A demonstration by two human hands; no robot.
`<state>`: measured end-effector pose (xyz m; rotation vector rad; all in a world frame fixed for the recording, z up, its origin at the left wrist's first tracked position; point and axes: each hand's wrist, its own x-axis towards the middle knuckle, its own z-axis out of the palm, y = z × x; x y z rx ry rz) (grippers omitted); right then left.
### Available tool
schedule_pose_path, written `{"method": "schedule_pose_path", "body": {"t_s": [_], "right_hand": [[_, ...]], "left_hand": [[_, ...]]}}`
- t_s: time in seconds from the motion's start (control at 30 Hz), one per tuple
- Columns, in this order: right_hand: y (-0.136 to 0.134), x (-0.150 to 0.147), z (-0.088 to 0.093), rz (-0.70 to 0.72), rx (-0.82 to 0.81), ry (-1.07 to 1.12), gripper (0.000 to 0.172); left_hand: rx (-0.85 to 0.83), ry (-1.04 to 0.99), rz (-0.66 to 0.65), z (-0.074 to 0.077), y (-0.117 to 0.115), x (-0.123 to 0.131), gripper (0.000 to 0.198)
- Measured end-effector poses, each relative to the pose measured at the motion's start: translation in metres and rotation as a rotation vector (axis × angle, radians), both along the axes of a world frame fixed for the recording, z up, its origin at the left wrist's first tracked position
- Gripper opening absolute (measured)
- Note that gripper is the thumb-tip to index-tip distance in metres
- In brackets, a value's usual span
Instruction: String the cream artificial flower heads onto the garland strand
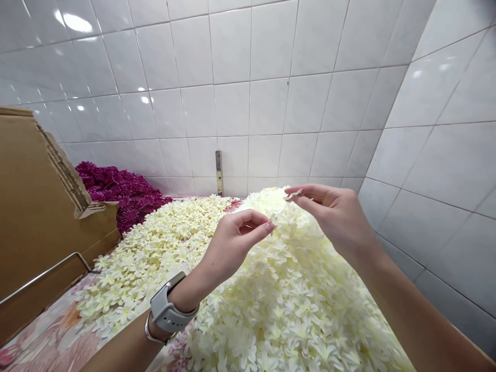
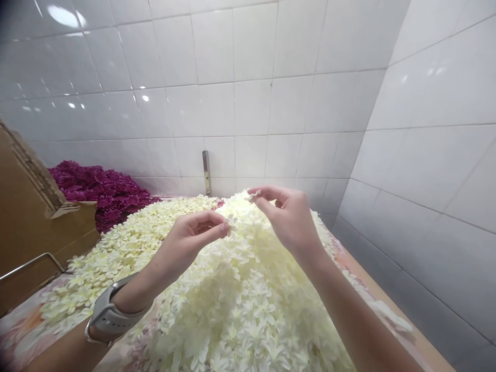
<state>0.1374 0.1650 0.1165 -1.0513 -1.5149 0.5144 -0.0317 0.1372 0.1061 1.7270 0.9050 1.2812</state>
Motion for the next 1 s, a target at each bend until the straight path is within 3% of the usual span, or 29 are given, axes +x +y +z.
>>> {"method": "schedule_pose_path", "body": {"t_s": [0.1, 0.37, 0.63, 0.83, 1.0], "right_hand": [[0.007, 0.007, -0.001, -0.076, 0.019, 0.053, 0.014], [0.027, 0.013, -0.011, -0.074, -0.056, 0.098, 0.014], [0.023, 0.013, -0.009, -0.110, -0.086, 0.058, 0.018], [0.028, 0.016, -0.013, -0.149, 0.013, 0.018, 0.036], [0.035, 0.018, -0.015, -0.160, 0.035, -0.055, 0.029]], "left_hand": [[-0.026, -0.016, 0.047, 0.000, 0.002, 0.000, 0.011], [-0.074, -0.024, 0.079, 0.000, 0.003, 0.000, 0.011], [-0.093, -0.031, 0.086, 0.000, 0.004, -0.001, 0.012], [-0.097, -0.016, 0.109, 0.002, 0.002, -0.001, 0.013], [-0.095, -0.007, 0.137, 0.002, 0.002, -0.001, 0.017]]}}
